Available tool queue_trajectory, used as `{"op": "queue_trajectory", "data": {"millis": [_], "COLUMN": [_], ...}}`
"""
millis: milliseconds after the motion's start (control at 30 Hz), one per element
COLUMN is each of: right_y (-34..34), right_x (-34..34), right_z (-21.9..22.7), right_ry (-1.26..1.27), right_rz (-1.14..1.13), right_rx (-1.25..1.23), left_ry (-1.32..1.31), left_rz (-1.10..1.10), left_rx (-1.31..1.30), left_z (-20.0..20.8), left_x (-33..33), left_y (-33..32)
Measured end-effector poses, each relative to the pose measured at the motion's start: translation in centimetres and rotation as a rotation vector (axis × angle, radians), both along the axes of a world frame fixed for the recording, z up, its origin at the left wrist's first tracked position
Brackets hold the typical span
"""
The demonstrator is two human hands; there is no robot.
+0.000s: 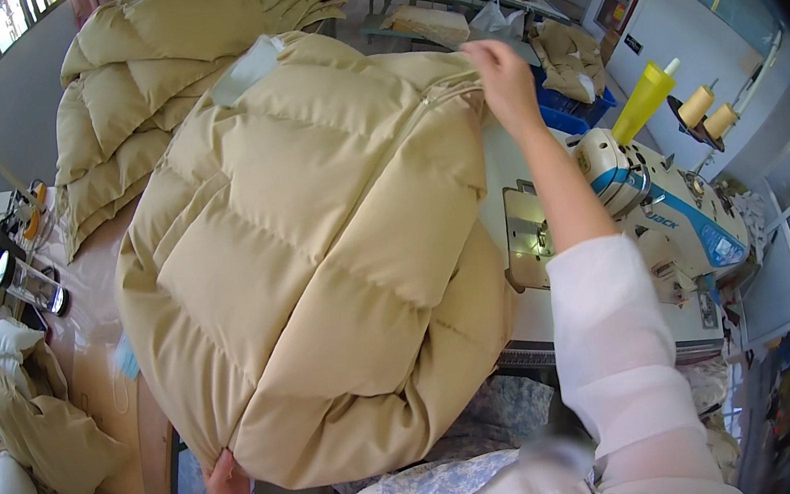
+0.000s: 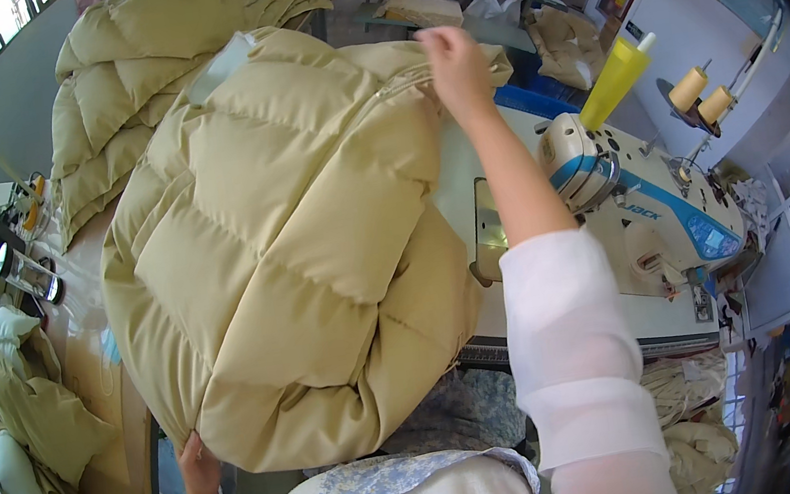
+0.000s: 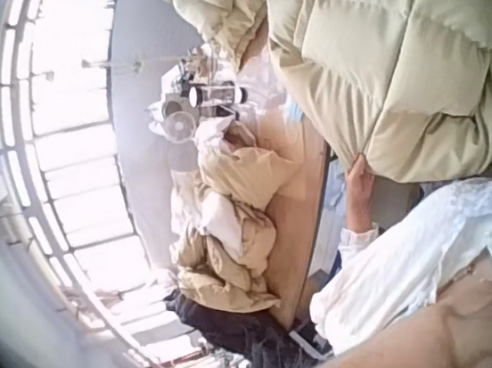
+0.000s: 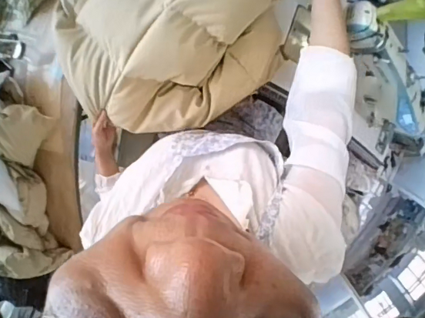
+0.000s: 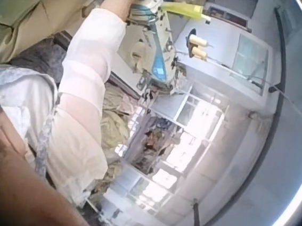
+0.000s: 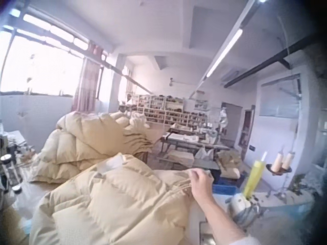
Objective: The person sews a beige puffer jacket using a sewing machine, then turns the jacket inside out and zips it closed. The jacket is placed on a stack of similar jackets.
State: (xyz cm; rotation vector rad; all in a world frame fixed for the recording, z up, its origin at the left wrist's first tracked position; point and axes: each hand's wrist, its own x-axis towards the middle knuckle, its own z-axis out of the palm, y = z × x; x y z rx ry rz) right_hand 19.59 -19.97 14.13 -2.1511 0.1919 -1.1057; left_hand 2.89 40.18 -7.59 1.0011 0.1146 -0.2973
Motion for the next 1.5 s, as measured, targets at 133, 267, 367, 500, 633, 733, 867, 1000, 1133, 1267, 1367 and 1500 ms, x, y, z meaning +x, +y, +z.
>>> {"op": "queue_trajectory", "data": {"millis": [133, 267, 367, 500, 633, 733, 867, 1000, 1133, 1267, 1367, 1500], "right_y": [-1.8, -5.8, -2.8, -0.9, -0.8, 0.9, 2.6, 0.3, 2.8, 10.6, 13.7, 18.1], "right_x": [-2.4, -2.4, 0.9, 4.5, 8.9, 7.3, 4.8, 2.1, -4.3, -9.4, -12.8, -14.7], "right_z": [-8.8, -18.8, -16.8, -10.1, 3.4, 16.5, 16.9, -1.8, -3.1, -0.5, -6.7, -9.1], "right_ry": [-0.006, -0.005, -0.093, -0.288, -0.313, -0.041, 0.691, 1.371, 1.208, 0.413, 0.523, 0.623], "right_rz": [-0.299, 0.163, 0.339, 0.496, 0.270, -0.200, -0.375, -0.336, -0.440, -0.114, 0.173, 0.236], "right_rx": [0.490, 1.463, 1.340, 1.121, 0.421, -0.408, -0.613, -0.719, -0.536, -0.796, -0.833, -0.776], "left_ry": [0.100, 0.005, -0.065, -0.281, -0.490, -0.041, -0.090, 0.225, 0.052, -0.389, -1.357, -1.758], "left_rz": [-0.006, -0.112, -0.053, 0.053, 0.378, 0.432, 0.158, 0.144, -0.637, -0.180, -0.262, -0.244], "left_rx": [-0.105, -0.034, 0.132, 0.270, 0.634, 0.004, 0.184, 0.567, 1.680, 1.775, 1.180, 1.253], "left_z": [-1.0, 1.3, 1.4, 2.0, 2.2, 8.5, 4.4, -1.5, 3.1, 21.2, 23.7, 21.9], "left_x": [0.0, 1.2, 1.2, 2.5, 5.0, 6.0, 4.3, 1.4, 3.0, 7.0, 13.5, 20.5], "left_y": [1.2, -0.4, 0.5, 2.9, 9.9, 8.9, 10.2, 4.8, 6.7, -4.3, -16.5, -30.2]}}
